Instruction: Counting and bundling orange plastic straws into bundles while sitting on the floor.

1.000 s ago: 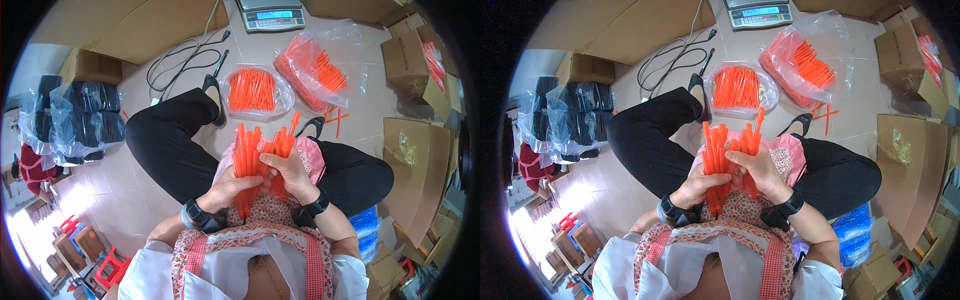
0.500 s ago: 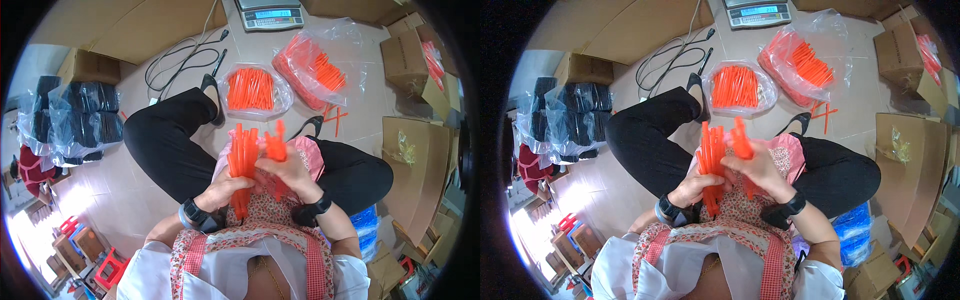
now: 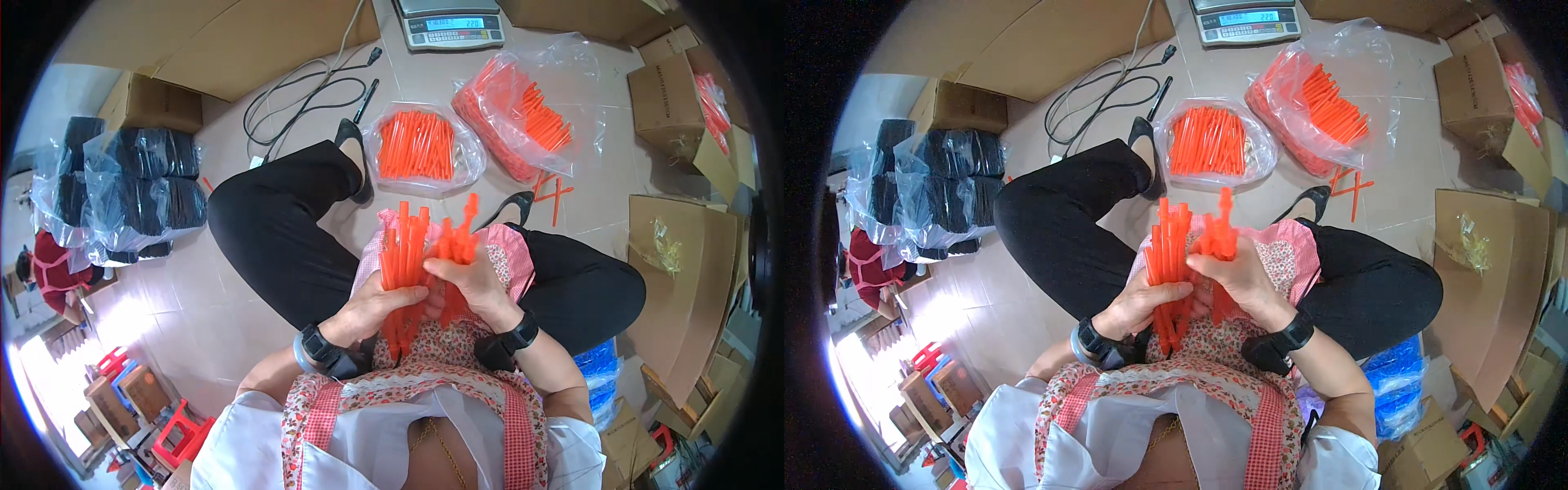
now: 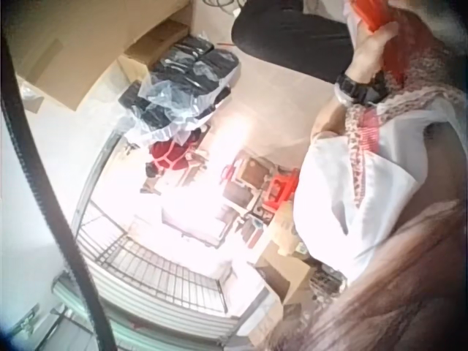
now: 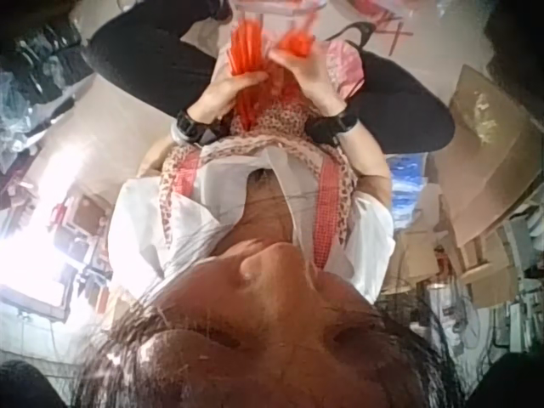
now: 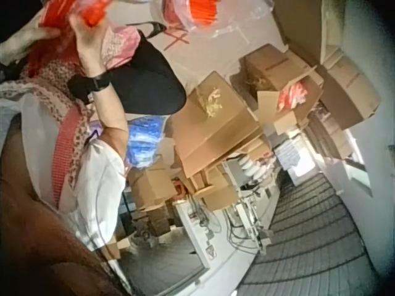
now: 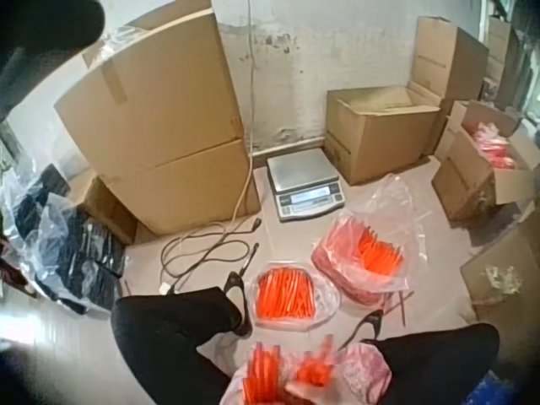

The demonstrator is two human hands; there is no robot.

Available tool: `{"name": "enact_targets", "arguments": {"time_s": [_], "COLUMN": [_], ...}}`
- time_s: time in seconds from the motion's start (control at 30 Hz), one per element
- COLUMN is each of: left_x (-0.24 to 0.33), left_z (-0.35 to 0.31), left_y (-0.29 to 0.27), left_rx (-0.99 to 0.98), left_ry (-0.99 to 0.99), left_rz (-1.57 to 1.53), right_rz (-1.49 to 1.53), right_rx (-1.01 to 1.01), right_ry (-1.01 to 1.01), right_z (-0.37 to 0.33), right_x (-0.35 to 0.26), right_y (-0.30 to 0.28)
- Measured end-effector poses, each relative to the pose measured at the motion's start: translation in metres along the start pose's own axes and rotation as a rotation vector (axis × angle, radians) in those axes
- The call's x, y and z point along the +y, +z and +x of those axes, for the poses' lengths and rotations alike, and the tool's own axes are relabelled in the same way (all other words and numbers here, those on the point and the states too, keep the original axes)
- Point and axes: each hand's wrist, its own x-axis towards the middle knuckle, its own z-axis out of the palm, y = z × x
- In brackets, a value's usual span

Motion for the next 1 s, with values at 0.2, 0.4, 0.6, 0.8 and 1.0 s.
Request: {"name": "enact_targets", "arguments": {"time_s": [0.2,0.4,0.6,0.8,1.0], "left_x": [-0.006,-0.007,-0.007,-0.007,-0.001], "left_z": [0.006,0.003,0.004,0.004,-0.002], "left_y": [-0.010,-0.009,-0.010,-0.007,-0.010], "left_rx": [0.154,0.024,-0.052,0.080,0.035], "left_ry": [0.054,0.017,-0.033,0.093,-0.058], "left_rz": [-0.021,-0.007,-0.015,0.303,0.160], "right_rz": [0.486,0.280,0.236,0.230,0.299], "right_rx": [0.246,0.263,-0.020,0.104,0.155], "right_ry": [-0.286,-0.087,0.053,-0.130,-0.098], "right_z": [0.002,0.009,0.003,0.004,0.010], "right_x": [-0.011,0.001,-0.012,-0.006,-0.011], "right_y": [-0.014,-0.014,0.008,0.010,-0.024]}}
